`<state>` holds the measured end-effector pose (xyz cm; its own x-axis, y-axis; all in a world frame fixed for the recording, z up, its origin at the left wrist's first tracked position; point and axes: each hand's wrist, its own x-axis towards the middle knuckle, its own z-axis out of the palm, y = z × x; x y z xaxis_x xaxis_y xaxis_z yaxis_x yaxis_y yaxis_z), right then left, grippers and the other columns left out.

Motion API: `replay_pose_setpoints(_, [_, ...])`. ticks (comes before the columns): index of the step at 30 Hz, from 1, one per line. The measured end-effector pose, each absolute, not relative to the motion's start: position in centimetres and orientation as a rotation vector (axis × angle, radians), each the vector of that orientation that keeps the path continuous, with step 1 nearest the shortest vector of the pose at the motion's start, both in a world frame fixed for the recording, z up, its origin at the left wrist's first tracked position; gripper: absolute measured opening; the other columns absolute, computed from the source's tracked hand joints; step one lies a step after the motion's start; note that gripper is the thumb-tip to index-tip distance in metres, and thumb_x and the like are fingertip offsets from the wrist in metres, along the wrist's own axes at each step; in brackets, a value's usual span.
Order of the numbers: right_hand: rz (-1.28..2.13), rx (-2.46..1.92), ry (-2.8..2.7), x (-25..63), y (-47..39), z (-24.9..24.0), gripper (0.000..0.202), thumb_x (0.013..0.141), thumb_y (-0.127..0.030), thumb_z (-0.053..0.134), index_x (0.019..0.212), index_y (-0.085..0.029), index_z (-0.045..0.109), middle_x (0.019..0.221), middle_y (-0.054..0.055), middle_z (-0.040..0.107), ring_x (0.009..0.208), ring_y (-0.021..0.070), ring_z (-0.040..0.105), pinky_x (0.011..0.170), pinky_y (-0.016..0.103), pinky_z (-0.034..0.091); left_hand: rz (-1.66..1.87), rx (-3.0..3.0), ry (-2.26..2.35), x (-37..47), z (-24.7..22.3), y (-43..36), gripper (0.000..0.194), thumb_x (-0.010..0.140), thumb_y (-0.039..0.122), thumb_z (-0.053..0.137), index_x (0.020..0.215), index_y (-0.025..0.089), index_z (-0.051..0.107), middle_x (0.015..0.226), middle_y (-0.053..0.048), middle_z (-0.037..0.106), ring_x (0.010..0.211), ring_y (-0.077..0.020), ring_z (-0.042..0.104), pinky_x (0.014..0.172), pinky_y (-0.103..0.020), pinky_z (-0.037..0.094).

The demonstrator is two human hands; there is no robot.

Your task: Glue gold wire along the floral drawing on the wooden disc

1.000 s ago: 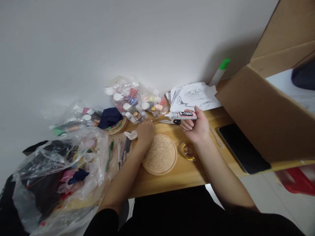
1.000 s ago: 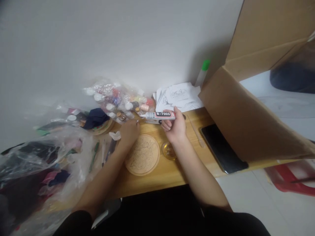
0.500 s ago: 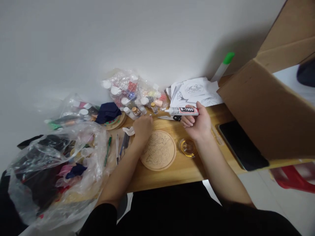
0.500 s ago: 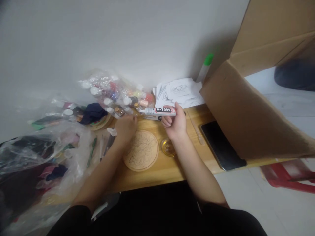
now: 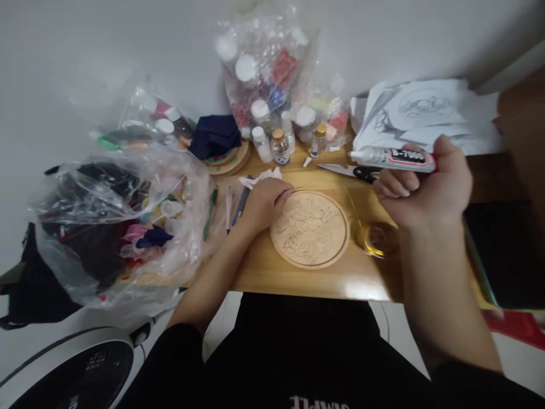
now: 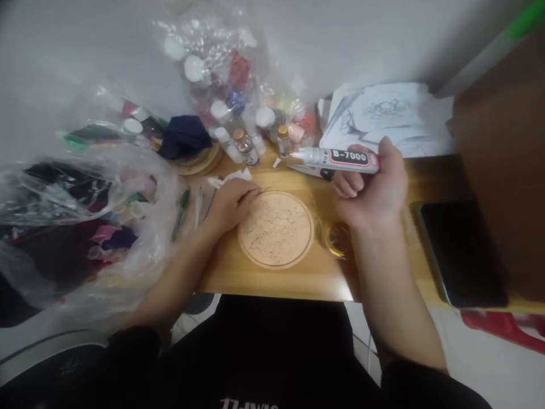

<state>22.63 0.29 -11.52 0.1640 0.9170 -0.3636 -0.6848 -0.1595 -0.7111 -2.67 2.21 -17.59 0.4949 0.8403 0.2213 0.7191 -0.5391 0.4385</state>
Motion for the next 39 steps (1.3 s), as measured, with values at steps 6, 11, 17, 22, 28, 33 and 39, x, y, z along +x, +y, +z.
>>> replay_pose_setpoints(6, [1.378,-1.116,-0.331,21.8,0.8,-12.0,0.048,0.09,-0.043,0.035,0.05,-0.021,0.046,0.034,-0.005,0.017,0.032,0.0083,0.011,0.039,0.026,0.006,0.495,2.599,1.326,-3.5,-16.7,1.5,0.023,0.099,0.021,0.046,0.102,0.017,0.069,0.094,-0.007,0.074,0.091,-0.0194,0.066,0.082,-0.031,0.049])
replay_pose_setpoints(11, [1.348,-1.181,-0.394,21.7,0.9,-12.1,0.04,0.081,-0.044,0.049,0.049,-0.022,0.041,0.036,-0.005,0.018,0.034,0.0078,0.012,0.042,0.028,0.007,0.377,2.585,1.648,-4.2,-14.4,-0.2,0.034,0.102,0.022,0.034,0.105,0.018,0.068,0.095,-0.008,0.074,0.091,-0.0203,0.066,0.08,-0.032,0.047])
replay_pose_setpoints(17, [1.273,-1.307,-0.177,20.8,1.2,-11.2,0.049,0.091,-0.04,0.025,0.047,-0.021,0.037,0.036,-0.003,0.016,0.036,0.0094,0.009,0.044,0.029,0.006,0.049,2.412,1.682,-3.8,-13.3,-0.6,0.035,0.102,0.033,0.039,0.09,0.018,0.068,0.089,-0.006,0.074,0.08,-0.0205,0.067,0.071,-0.031,0.044])
replay_pose_setpoints(22, [1.23,-1.369,-0.165,20.2,1.5,-10.7,0.059,0.096,-0.041,0.013,0.047,-0.022,0.039,0.033,-0.002,0.014,0.035,0.0103,0.008,0.046,0.03,0.003,-0.125,2.325,1.615,-3.2,-13.5,-0.1,0.03,0.1,0.032,0.044,0.093,0.017,0.07,0.099,-0.008,0.075,0.089,-0.0236,0.068,0.072,-0.031,0.044])
replay_pose_setpoints(28, [1.288,-1.382,-0.256,20.0,1.6,-10.6,0.061,0.098,-0.04,0.008,0.045,-0.023,0.032,0.031,-0.003,0.015,0.034,0.0115,0.008,0.046,0.032,0.004,-0.127,2.312,1.55,-3.3,-14.1,0.2,0.023,0.098,0.027,0.049,0.098,0.02,0.071,0.106,-0.006,0.075,0.097,-0.0228,0.067,0.076,-0.029,0.045])
replay_pose_setpoints(33, [1.306,-1.362,-0.28,20.2,1.1,-10.7,0.063,0.1,-0.04,0.008,0.05,-0.023,0.042,0.032,-0.004,0.016,0.037,0.011,0.007,0.045,0.03,0.004,-0.124,2.301,1.587,-3.2,-13.9,0.3,0.021,0.096,0.027,0.05,0.094,0.022,0.07,0.097,-0.005,0.075,0.091,-0.0223,0.066,0.071,-0.029,0.043])
replay_pose_setpoints(39, [1.346,-1.299,-0.389,21.2,1.0,-11.5,0.058,0.1,-0.042,0.012,0.052,-0.024,0.04,0.036,-0.005,0.019,0.036,0.0097,0.009,0.045,0.03,0.008,-0.031,2.328,1.517,-3.3,-14.1,0.4,0.022,0.095,0.022,0.05,0.087,0.02,0.07,0.09,-0.005,0.07,0.088,-0.0212,0.064,0.071,-0.031,0.041])
